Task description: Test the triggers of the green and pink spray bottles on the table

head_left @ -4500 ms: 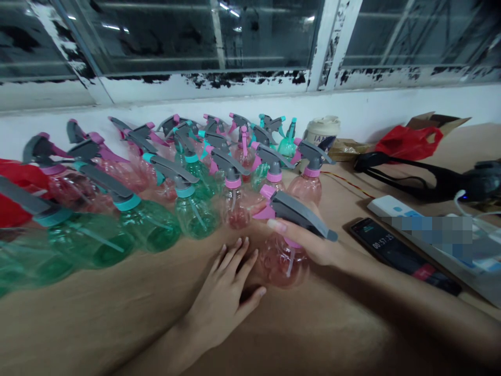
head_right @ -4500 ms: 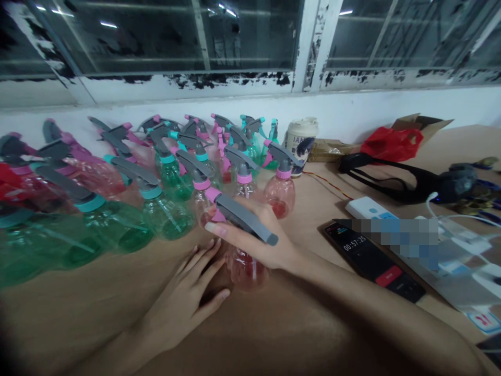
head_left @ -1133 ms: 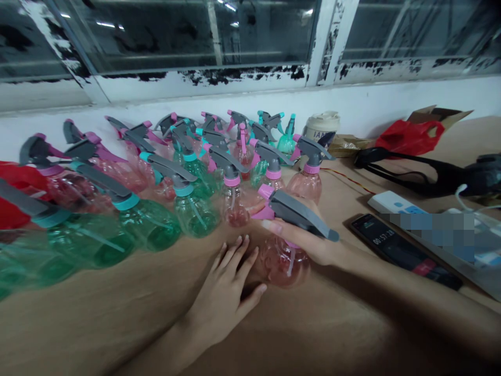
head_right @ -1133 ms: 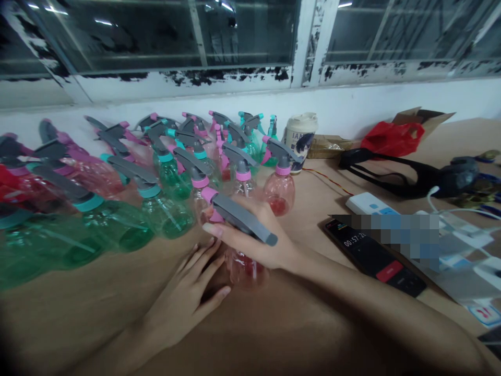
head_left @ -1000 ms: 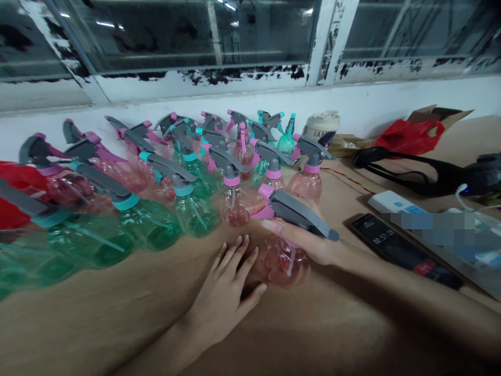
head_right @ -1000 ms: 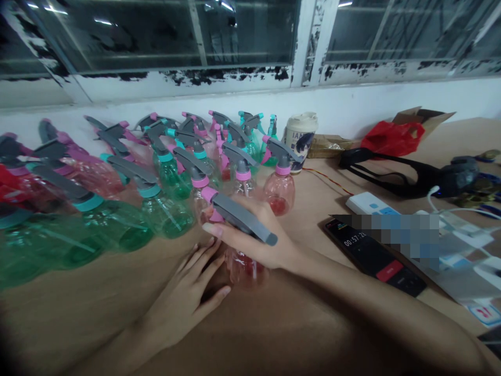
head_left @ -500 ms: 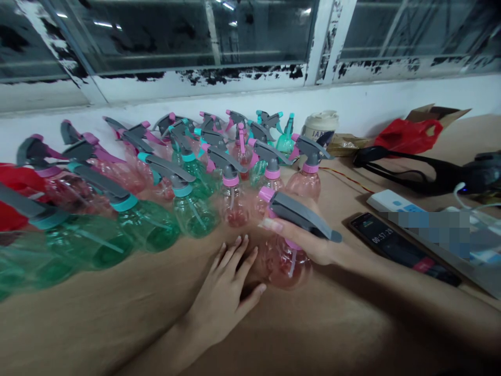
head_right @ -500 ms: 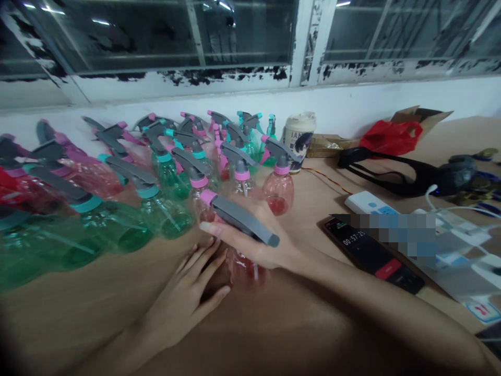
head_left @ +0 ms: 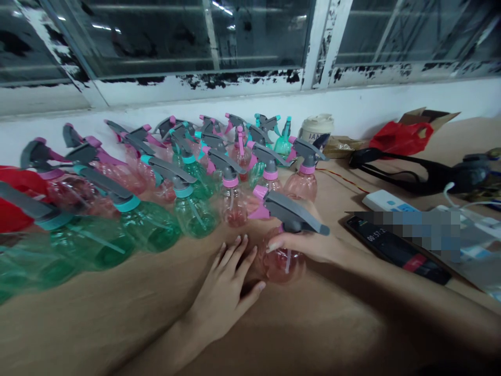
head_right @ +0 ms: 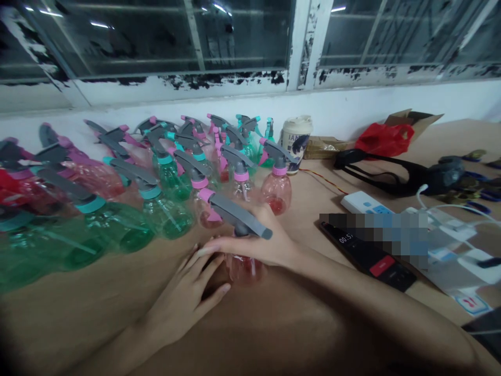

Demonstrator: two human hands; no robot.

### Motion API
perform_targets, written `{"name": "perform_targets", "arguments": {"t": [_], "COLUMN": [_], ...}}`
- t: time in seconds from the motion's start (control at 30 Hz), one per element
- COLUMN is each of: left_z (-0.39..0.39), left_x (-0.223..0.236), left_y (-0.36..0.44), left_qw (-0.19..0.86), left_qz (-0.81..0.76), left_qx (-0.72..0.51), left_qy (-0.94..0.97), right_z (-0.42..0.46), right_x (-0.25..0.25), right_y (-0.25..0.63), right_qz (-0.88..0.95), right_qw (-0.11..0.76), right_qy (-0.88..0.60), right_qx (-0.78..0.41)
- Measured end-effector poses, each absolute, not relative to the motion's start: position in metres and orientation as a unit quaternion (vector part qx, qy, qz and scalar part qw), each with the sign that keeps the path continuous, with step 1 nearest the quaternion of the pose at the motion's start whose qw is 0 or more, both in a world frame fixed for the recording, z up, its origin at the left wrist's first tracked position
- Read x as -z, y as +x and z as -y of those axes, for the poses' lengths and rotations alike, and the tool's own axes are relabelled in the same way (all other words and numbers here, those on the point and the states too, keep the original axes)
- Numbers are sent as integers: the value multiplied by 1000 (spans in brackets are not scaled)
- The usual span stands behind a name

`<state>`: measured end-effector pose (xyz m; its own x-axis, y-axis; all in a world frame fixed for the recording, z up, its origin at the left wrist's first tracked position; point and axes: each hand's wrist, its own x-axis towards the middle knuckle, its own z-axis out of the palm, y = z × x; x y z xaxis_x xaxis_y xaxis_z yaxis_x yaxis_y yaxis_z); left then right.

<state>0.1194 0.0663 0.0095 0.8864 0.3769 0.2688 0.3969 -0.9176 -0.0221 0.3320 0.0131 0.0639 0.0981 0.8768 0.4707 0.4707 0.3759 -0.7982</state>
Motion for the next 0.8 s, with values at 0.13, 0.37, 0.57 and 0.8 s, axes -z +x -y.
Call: {"name": "perform_targets", "arguments": {"t": [0.13, 0.37, 0.57, 0.8], "left_z": [-66, -71, -71, -59], "left_x": [-10, -7, -7, -8], "left_y": [119, 119, 122, 130], "left_qw": [40, 41, 40, 23], "left_qz": [191, 185, 185, 201], "left_qx": [138, 135, 150, 150], "left_qy": [-971, -972, -970, -968], "right_z": [-7, 27, 51, 70], "right_x": [-70, -83, -85, -76], "right_y": [334, 333, 345, 377], "right_qz": [653, 660, 661, 612], "right_qw": [492, 439, 431, 499], "right_qy": [-547, -595, -602, -602], "right_qx": [-179, -132, -118, -120]}}
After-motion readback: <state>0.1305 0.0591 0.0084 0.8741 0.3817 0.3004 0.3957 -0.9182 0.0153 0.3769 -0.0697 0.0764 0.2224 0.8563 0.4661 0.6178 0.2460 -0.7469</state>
